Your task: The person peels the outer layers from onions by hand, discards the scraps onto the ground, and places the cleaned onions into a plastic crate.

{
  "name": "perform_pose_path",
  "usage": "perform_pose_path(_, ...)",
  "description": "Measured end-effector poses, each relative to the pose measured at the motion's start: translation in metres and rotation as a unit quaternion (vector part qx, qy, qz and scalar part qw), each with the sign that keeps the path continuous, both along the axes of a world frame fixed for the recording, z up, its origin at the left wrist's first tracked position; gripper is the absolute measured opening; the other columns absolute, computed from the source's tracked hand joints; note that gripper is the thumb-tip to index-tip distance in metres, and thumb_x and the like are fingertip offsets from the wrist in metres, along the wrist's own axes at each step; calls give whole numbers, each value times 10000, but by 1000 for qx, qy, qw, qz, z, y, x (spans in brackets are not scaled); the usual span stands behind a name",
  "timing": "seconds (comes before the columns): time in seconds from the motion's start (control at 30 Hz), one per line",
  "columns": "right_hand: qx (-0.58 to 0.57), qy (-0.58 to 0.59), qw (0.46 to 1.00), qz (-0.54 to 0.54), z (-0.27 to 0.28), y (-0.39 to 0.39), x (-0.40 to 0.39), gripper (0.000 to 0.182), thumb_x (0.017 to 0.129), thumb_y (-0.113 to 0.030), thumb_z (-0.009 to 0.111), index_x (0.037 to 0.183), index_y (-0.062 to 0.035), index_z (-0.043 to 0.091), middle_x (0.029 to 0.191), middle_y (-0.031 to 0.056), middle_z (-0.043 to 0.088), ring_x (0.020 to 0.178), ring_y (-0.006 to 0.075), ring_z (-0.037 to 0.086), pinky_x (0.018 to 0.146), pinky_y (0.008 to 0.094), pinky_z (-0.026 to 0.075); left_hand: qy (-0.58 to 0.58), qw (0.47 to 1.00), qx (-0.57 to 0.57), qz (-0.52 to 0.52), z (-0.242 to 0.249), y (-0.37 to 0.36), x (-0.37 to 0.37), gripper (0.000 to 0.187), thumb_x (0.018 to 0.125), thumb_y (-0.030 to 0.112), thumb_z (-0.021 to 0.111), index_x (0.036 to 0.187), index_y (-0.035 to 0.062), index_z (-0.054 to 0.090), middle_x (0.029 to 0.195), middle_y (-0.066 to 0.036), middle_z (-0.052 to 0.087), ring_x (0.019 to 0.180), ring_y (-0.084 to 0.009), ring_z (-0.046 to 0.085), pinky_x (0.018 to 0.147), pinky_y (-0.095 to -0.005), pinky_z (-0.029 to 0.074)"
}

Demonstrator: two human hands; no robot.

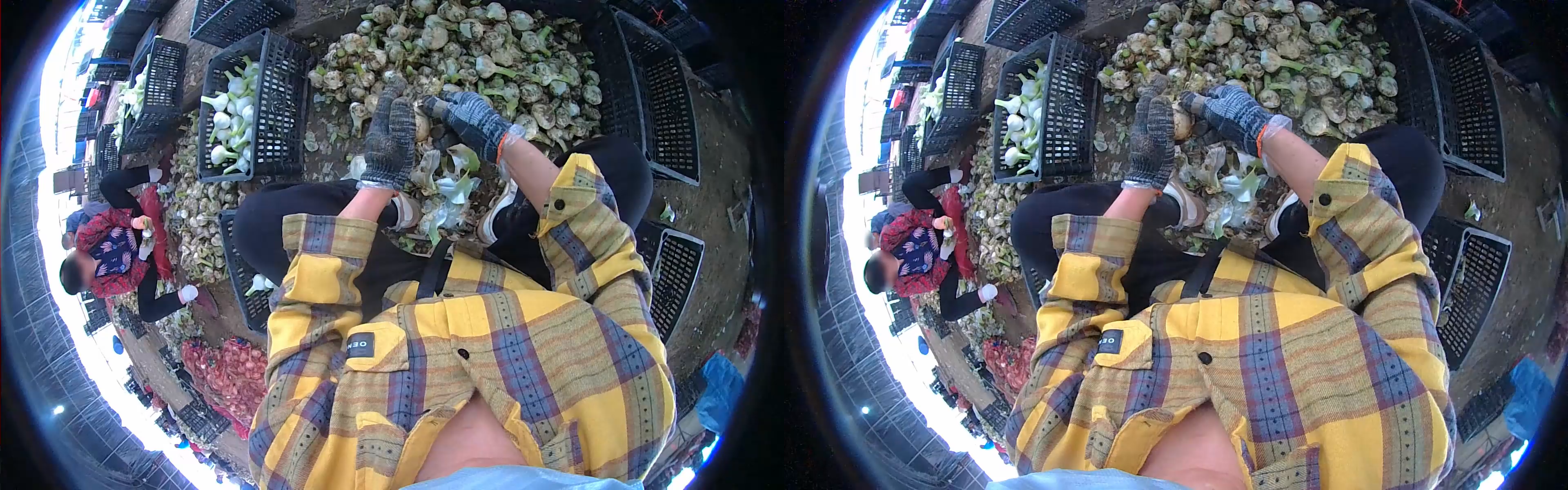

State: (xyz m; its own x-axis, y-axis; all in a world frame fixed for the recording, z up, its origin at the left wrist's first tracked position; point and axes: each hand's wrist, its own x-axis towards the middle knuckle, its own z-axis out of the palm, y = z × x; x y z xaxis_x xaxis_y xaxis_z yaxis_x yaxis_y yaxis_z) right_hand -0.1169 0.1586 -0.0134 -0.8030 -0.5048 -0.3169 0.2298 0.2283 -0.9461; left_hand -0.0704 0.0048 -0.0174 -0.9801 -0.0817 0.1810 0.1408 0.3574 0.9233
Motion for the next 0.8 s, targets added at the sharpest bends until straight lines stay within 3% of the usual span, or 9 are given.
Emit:
perform_pose_path(0.1,60,50,996,39,-13,5,-6,341,869,-313,463,864,-7,613,687,124,579,587,198,564,577,318,459,-3,1000,-15,1,-3,0,-2,390,912,243,398,1207,-11,423,1168,-162,496,1089,-249,468,941,-321,335)
perform_pose_path(0.17,109,433,886,120,-19,12,-7,226,855,-69,459,1064,-75,542,725,91,561,607,200,571,536,299,464,6,1000,-11,-14,-5,-1,-3,376,912,240,400,1185,-13,451,1162,-163,501,1087,-244,470,944,-320,333)
perform_pose_path(0.2,114,314,931,145,-18,11,-9,250,822,-49,483,1064,-75,539,734,102,561,621,221,570,558,316,464,5,1000,-10,-13,-6,-1,-3,376,912,240,400,1185,-13,451,1162,-163,501,1087,-244,470,944,-320,333)
perform_pose_path(0.5,103,286,937,171,-21,14,-15,269,785,-55,490,1049,-39,539,908,150,570,790,307,572,665,340,471,11,999,-27,-24,4,-4,0,372,912,246,399,1178,-7,461,1151,-154,510,1075,-228,476,931,-314,346)
perform_pose_path(0.57,174,518,811,209,-14,17,-18,215,803,-88,501,999,-24,564,860,151,585,763,266,585,677,327,475,6,1000,-18,-17,7,-3,1,376,913,253,393,1174,-8,465,1142,-159,515,1064,-231,483,924,-316,353)
perform_pose_path(0.6,174,518,811,210,-11,13,-15,215,803,-88,501,999,-24,564,860,151,585,763,266,585,677,327,475,6,1000,-18,-16,6,-3,1,376,913,253,393,1174,-8,465,1142,-159,515,1064,-231,483,924,-316,353)
perform_pose_path(0.67,92,53,993,56,-6,3,-8,215,818,-134,512,967,5,579,807,153,604,724,216,584,682,309,469,2,1000,-11,-12,5,-3,-1,375,915,261,383,1167,0,475,1142,-150,516,1058,-231,490,919,-311,359)
perform_pose_path(0.77,116,201,973,14,-12,2,-1,249,818,-171,523,957,27,582,770,135,619,699,175,567,673,292,457,-166,958,231,-18,-11,-9,-10,395,906,300,404,1166,10,466,1109,-134,531,1020,-246,506,916,-321,362)
perform_pose_path(0.8,60,173,982,-50,-25,-2,1,319,775,-244,532,891,49,581,765,224,579,704,345,556,659,369,443,-166,959,230,-19,-16,-10,-10,395,906,300,404,1166,10,466,1109,-134,531,1020,-246,506,916,-321,362)
